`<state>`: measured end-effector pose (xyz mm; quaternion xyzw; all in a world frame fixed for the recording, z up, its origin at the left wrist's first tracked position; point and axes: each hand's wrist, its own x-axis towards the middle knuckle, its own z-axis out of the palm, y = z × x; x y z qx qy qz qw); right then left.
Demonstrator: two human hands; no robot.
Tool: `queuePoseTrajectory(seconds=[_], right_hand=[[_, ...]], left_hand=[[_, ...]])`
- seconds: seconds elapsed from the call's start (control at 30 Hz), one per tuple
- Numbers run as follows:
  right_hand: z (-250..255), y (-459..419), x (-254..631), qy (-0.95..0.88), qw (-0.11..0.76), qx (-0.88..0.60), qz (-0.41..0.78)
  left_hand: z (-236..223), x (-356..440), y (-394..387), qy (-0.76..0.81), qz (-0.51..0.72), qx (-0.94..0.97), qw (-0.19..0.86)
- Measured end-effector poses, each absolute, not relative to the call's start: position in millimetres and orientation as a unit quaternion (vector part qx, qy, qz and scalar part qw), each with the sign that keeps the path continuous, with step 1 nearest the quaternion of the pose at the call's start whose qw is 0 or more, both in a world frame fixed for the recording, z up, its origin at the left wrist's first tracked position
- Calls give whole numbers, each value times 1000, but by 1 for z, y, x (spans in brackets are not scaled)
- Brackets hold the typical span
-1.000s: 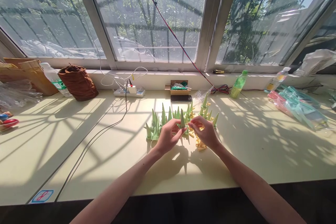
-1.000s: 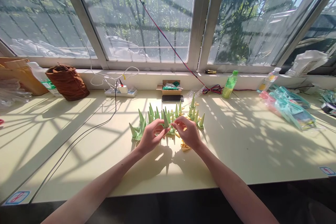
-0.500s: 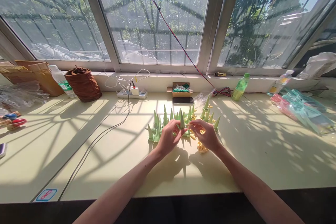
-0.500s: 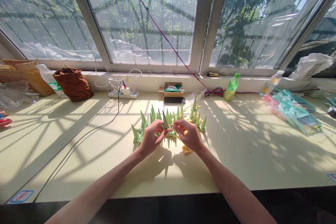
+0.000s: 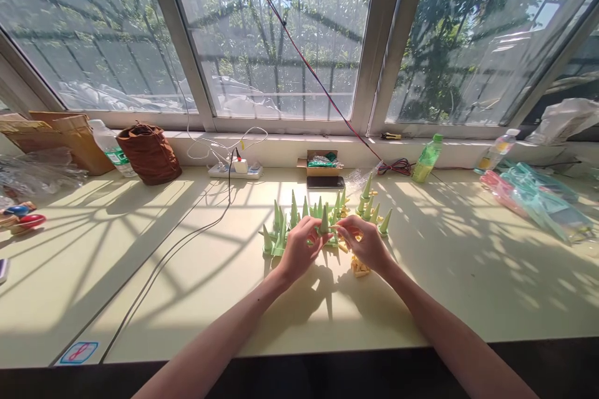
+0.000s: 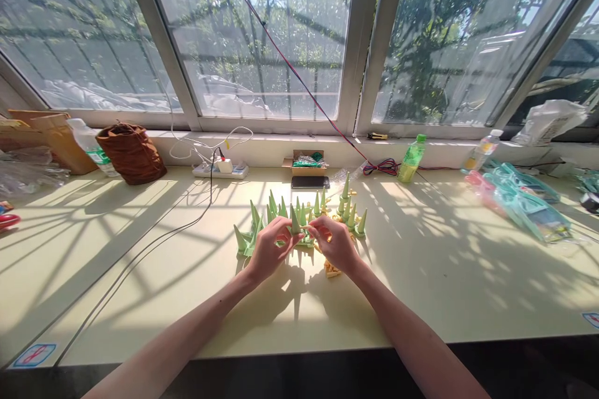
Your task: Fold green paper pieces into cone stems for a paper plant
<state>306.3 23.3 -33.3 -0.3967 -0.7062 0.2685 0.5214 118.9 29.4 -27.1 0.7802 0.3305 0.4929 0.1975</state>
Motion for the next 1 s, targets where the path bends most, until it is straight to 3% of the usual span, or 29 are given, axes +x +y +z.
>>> queuePoseTrajectory(seconds=[0.47,1.0], right_hand=[[-34,25,308,-741,478,-421,211],[-34,24,309,-756,488,-401,174]], left_hand=[[-34,117,31,331,497,783,176],[-29,120,27,333,494,785,173]])
